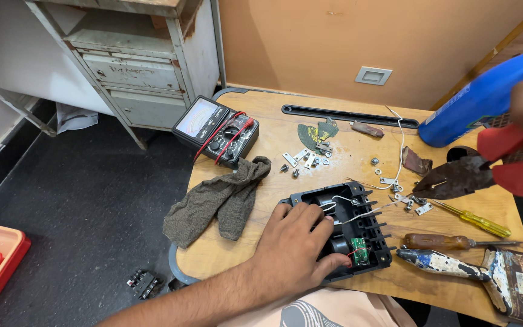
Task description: The person disassembles and reassembles internal components of a black electromechanical housing, using pliers to manipulate wires and a cloth to wipe various small metal parts and the interior.
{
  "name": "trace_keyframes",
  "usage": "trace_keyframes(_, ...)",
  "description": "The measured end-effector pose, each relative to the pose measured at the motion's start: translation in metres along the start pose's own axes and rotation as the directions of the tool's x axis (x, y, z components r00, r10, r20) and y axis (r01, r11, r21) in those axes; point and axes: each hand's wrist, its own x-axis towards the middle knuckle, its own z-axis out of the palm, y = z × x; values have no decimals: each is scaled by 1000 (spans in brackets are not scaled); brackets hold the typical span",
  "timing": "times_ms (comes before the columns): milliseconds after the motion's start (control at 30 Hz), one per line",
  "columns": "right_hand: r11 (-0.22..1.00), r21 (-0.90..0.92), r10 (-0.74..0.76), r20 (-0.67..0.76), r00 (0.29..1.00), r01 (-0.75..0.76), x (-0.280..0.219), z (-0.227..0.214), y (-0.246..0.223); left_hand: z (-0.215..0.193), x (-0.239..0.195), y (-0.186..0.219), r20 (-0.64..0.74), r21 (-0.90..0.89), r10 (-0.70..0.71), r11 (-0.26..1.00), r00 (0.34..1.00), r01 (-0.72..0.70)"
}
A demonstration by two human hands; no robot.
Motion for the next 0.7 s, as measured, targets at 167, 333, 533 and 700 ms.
trace_keyframes(167, 999, 45, 26, 70, 997, -30, 28, 66, -7, 2, 6, -4, 49, 35, 4, 999, 999, -6)
trace_keyframes(333, 999, -34, 39, 68, 997, -37, 53, 192, -14, 4, 6, -6, -17, 68, 48, 997, 999, -46)
trace_keyframes(533, 978, -206, -28, -95, 995, 8, 74, 338, -1, 4, 4, -8, -15, 50, 55, 997, 998, -54)
trace_keyframes(700, 996, -86, -33, 1, 999, 33, 95, 361, 32, 8, 0, -12, -88, -58, 44, 997, 995, -49)
